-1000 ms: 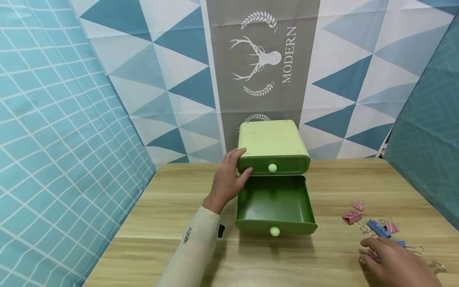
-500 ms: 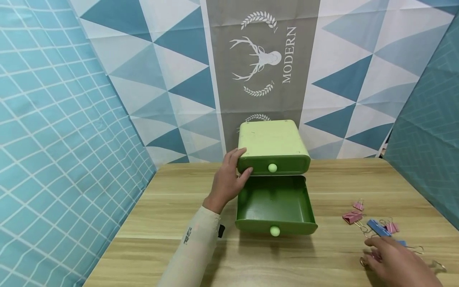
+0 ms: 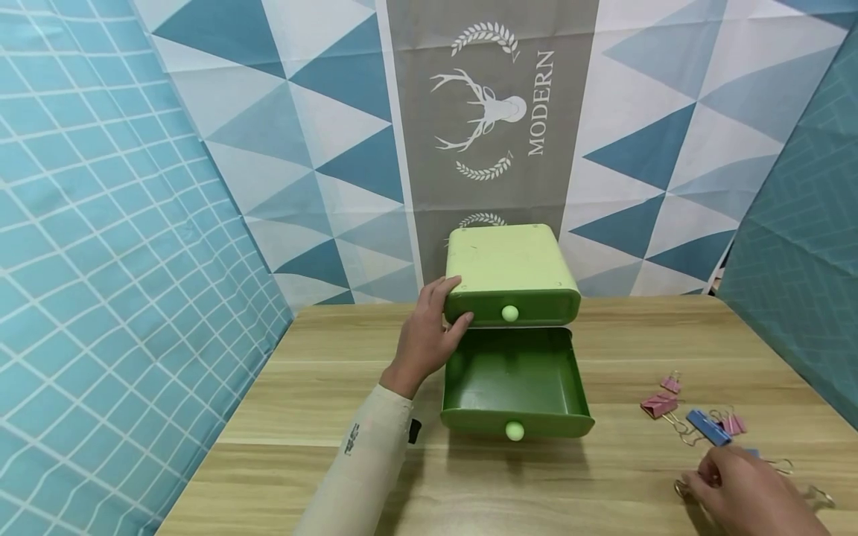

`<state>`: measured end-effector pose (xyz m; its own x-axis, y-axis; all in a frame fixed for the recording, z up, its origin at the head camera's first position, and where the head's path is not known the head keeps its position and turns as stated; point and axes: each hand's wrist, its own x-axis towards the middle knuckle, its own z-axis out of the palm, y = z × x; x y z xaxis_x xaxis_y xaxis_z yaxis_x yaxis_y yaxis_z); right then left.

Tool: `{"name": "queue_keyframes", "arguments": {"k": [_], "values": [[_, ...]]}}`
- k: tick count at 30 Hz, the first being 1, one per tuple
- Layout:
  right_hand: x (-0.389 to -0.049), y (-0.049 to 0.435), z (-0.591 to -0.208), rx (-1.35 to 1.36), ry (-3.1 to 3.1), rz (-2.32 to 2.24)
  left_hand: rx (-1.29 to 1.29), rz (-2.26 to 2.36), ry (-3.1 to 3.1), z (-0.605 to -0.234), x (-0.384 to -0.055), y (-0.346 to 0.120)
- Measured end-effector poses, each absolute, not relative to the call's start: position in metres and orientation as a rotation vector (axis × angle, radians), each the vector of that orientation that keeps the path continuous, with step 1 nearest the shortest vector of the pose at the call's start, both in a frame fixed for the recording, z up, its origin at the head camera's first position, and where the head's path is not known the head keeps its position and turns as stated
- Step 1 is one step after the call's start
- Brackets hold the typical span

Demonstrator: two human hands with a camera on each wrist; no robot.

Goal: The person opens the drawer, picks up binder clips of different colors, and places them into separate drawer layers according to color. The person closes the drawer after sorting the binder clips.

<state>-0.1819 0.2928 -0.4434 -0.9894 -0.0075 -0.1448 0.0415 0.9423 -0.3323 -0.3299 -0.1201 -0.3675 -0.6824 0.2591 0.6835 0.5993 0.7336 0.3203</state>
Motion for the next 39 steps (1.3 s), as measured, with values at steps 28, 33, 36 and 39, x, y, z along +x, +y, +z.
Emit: {"name": "queue_keyframes", "arguments": {"k": [28, 33, 36, 39], "values": [[-0.181, 0.289, -0.434, 0.02, 3.014, -0.463, -0.639, -0.711, -2.323, -0.368, -0.33, -0.121], [-0.181, 0.289, -0.429, 0.015, 3.025, -0.468, -0.641, -0.718, -2.32, -0.368, -0.33, -0.121], [-0.183, 0.289, -0.427, 0.008, 3.043, -0.467, -0.64, -0.718, -2.319, -0.368, -0.33, -0.121], [-0.185, 0.288, -0.426, 0.003, 3.058, -0.464, -0.642, -0.719, -2.317, -0.367, -0.329, -0.121]]}}
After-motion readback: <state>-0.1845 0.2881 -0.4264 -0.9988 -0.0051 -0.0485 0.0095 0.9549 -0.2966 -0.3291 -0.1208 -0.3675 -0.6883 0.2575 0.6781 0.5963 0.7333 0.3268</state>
